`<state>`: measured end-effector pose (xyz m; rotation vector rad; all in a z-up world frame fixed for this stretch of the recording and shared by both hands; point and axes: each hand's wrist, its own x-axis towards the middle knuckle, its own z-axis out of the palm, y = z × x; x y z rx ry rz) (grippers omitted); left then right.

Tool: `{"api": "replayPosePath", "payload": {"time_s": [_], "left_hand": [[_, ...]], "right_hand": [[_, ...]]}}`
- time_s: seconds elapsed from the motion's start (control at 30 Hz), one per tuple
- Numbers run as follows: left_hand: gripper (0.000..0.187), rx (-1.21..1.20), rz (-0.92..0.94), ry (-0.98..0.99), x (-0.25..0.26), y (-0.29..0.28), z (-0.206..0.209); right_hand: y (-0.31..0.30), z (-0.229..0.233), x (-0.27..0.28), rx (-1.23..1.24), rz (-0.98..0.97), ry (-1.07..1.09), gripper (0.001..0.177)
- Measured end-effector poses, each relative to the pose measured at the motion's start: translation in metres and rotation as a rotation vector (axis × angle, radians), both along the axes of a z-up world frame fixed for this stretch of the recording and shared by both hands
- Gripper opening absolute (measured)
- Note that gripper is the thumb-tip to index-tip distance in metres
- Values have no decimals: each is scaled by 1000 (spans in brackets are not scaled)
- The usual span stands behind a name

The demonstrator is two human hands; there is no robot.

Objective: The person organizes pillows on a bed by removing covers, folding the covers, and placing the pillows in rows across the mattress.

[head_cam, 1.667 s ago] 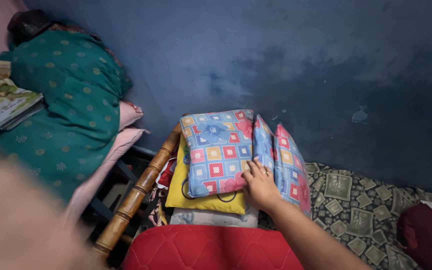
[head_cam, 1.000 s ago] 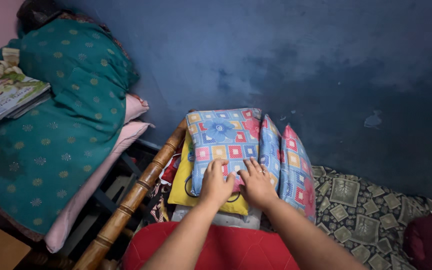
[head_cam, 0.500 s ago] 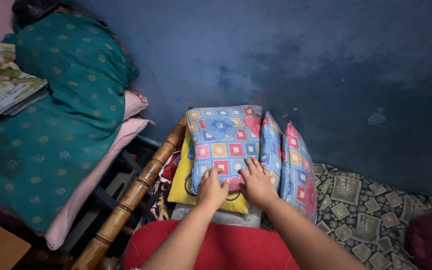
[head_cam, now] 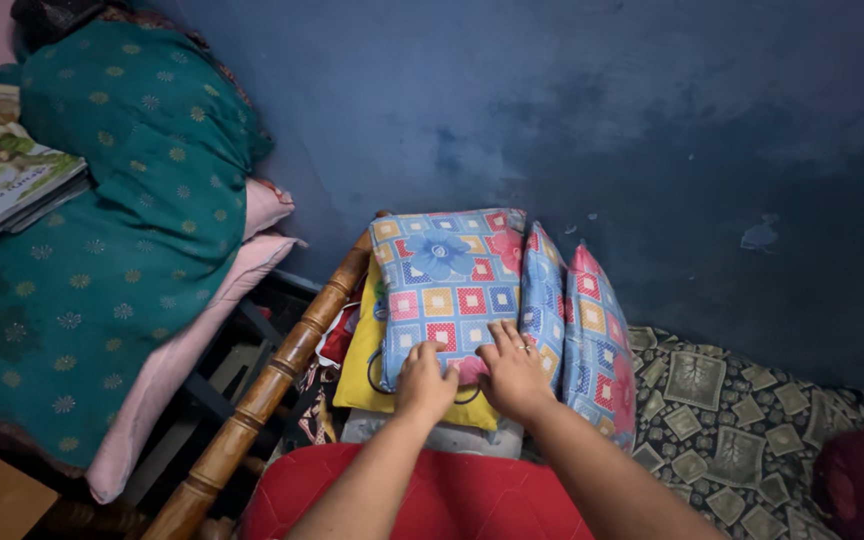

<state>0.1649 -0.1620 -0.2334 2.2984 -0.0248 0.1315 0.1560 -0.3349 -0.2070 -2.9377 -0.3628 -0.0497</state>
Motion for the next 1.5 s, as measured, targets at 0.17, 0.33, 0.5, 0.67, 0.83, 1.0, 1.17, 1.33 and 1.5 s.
{"api": "replayPosePath", "payload": {"time_s": [0.17, 0.33, 0.5, 0.67, 0.83, 1.0, 1.17, 1.33, 1.5], "left_hand": [[44, -3, -18, -26, -1, -1, -10], [45, 61, 11, 62, 1, 13, -35], [48, 102, 95, 194, 2, 36, -63], [71, 40, 329, 272, 31, 59, -105], [108, -140, 439, 294, 61, 84, -161], [82, -529, 274, 559, 72, 49, -149], [52, -717, -154, 576, 46, -34, -110], [55, -324, -408, 519, 44, -18, -147], [53, 90, 52, 596, 55, 55, -159]], "right_hand": [[-9, -10, 0, 28, -16, -14, 46], [-18, -29, 5, 30, -94, 58, 42], [-26, -45, 7, -60, -156, 207, 45], [-30, -58, 11, -104, -182, 300, 50], [-41, -75, 9, -94, -203, 411, 59], [-29, -69, 15, -140, -101, 347, 82], [14, -22, 17, -164, 73, 285, 107], [2, -53, 24, -292, 86, 245, 59], [-62, -111, 36, -113, -103, 35, 47]]}}
